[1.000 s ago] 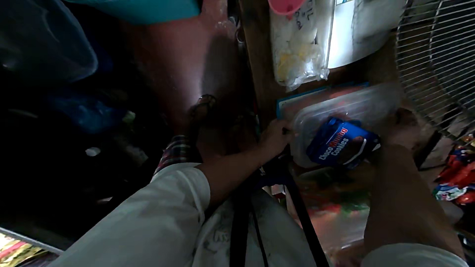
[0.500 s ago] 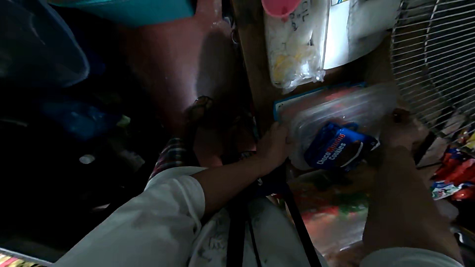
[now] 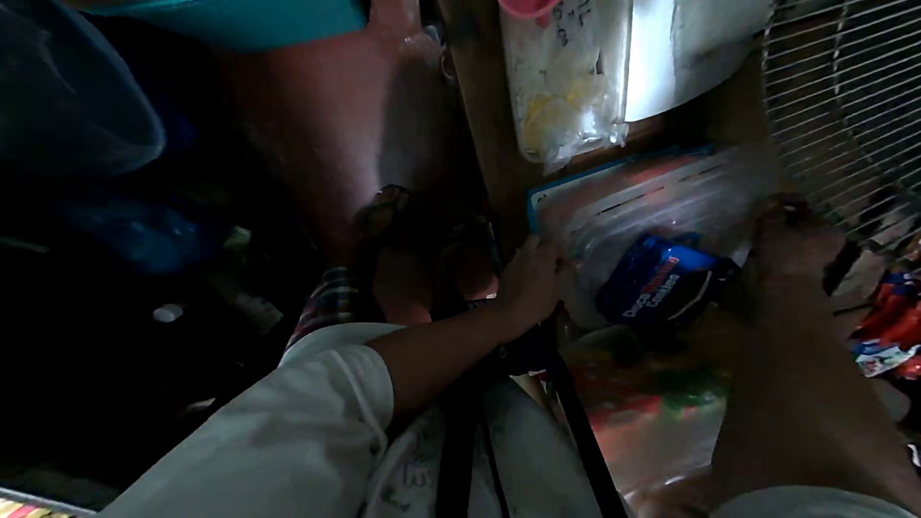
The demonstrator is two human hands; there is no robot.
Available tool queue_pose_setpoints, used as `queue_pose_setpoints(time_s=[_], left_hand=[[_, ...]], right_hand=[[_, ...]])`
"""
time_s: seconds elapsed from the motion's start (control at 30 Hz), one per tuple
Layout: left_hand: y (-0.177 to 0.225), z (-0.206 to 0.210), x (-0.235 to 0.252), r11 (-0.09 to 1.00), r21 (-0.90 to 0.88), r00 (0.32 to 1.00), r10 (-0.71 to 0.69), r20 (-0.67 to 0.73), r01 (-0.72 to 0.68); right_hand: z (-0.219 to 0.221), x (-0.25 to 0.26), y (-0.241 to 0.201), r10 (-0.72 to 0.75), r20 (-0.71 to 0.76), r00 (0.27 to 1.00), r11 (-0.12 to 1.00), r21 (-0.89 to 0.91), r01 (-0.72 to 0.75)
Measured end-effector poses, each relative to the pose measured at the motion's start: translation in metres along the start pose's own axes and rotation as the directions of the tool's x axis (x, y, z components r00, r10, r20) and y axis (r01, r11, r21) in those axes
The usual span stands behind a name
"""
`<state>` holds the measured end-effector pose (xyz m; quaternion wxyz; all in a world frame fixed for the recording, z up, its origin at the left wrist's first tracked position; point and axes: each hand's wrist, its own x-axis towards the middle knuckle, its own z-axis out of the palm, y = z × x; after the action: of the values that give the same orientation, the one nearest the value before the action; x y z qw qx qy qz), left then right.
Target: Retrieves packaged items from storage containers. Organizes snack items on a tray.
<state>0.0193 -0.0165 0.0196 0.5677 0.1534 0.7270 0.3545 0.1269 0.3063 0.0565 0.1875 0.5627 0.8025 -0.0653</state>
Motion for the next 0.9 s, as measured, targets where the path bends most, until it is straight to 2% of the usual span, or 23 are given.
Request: queue_pose_setpoints(time_s=[0.1, 0.33, 0.4, 0.53, 0.63, 0.77, 0.9], left_hand=[[0.007, -0.006, 0.004, 0.999, -0.033, 1.0, -0.023, -0.009, 0.022], [0.003, -0.011, 0.005, 0.994, -0.084, 0.998, -0.063, 0.027, 0.065], [0.002, -0.014, 0.008, 0.99, -0.11, 0.995, -0.089, 0.035, 0.092], [0.005, -0.016, 0.013, 0.973, -0.187, 0.99, -0.14, -0.007, 0.136], [0.003, -0.012, 0.015, 0.97, -0.227, 0.994, -0.101, -0.039, 0.09], [0.009, -0.015, 0.021, 0.986, -0.159, 0.999, -0.047, -0.004, 0.046], [0.015, -0.021, 0.025, 0.986, -0.166, 0.999, -0.034, 0.016, 0.037]], right_hand=[[-0.006, -0.012, -0.03, 0.07, -0.004, 0.998, 0.988, -0.14, -0.07], [0.003, -0.004, -0.03, 0.009, -0.021, 1.0, 0.998, -0.06, -0.01], [0.008, 0.004, -0.027, 0.022, -0.018, 1.0, 1.0, -0.017, -0.022], [0.007, 0.007, -0.029, 0.072, 0.003, 0.997, 0.996, -0.06, -0.071], [0.007, 0.004, -0.033, 0.07, 0.008, 0.998, 0.996, -0.052, -0.069], [0.008, 0.0, -0.037, 0.043, 0.068, 0.997, 0.995, -0.097, -0.036], [0.014, 0.0, -0.046, 0.015, 0.028, 0.999, 1.0, 0.002, -0.015]])
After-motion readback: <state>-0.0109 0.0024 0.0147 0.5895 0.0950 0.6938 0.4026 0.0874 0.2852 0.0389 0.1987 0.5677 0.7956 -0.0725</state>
